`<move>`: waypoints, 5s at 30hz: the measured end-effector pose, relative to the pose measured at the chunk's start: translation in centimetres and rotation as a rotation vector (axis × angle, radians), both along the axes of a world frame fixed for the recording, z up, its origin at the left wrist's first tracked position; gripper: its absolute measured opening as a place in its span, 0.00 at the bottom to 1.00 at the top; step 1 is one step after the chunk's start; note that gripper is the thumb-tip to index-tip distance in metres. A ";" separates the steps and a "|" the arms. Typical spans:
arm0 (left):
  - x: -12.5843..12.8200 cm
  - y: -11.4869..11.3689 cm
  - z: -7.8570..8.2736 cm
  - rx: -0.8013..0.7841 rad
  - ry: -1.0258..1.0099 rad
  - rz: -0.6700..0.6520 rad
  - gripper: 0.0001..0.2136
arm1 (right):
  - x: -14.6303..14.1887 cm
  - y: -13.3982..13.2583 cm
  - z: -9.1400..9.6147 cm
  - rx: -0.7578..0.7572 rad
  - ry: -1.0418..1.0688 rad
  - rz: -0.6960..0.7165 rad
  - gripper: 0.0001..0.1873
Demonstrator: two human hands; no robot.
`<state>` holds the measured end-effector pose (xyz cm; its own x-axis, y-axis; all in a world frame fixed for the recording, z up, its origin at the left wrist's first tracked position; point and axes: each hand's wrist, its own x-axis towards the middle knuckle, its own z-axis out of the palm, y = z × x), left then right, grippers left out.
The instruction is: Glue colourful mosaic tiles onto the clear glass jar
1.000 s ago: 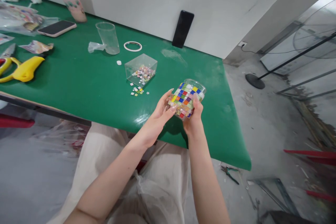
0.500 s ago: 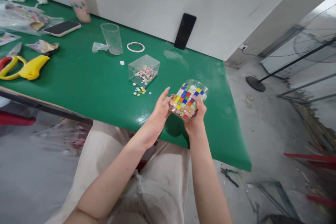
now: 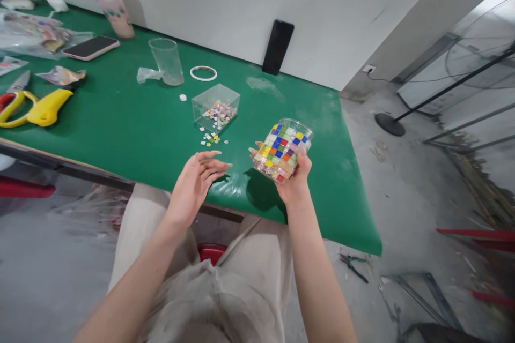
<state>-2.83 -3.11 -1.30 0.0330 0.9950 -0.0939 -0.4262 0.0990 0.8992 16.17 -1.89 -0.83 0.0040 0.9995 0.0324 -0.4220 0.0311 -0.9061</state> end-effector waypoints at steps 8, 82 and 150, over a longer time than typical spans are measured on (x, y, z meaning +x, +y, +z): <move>0.6 -0.8 -0.3 0.100 0.204 -0.063 0.15 | -0.2 0.3 0.0 -0.005 -0.143 -0.101 0.38; -3.5 2.0 1.2 0.418 0.910 -0.191 0.22 | -7.7 -4.0 -2.3 0.564 -0.940 -0.066 0.27; -3.8 2.7 0.5 0.128 0.489 -0.365 0.23 | -8.2 -1.7 -2.0 0.650 -0.960 -0.320 0.09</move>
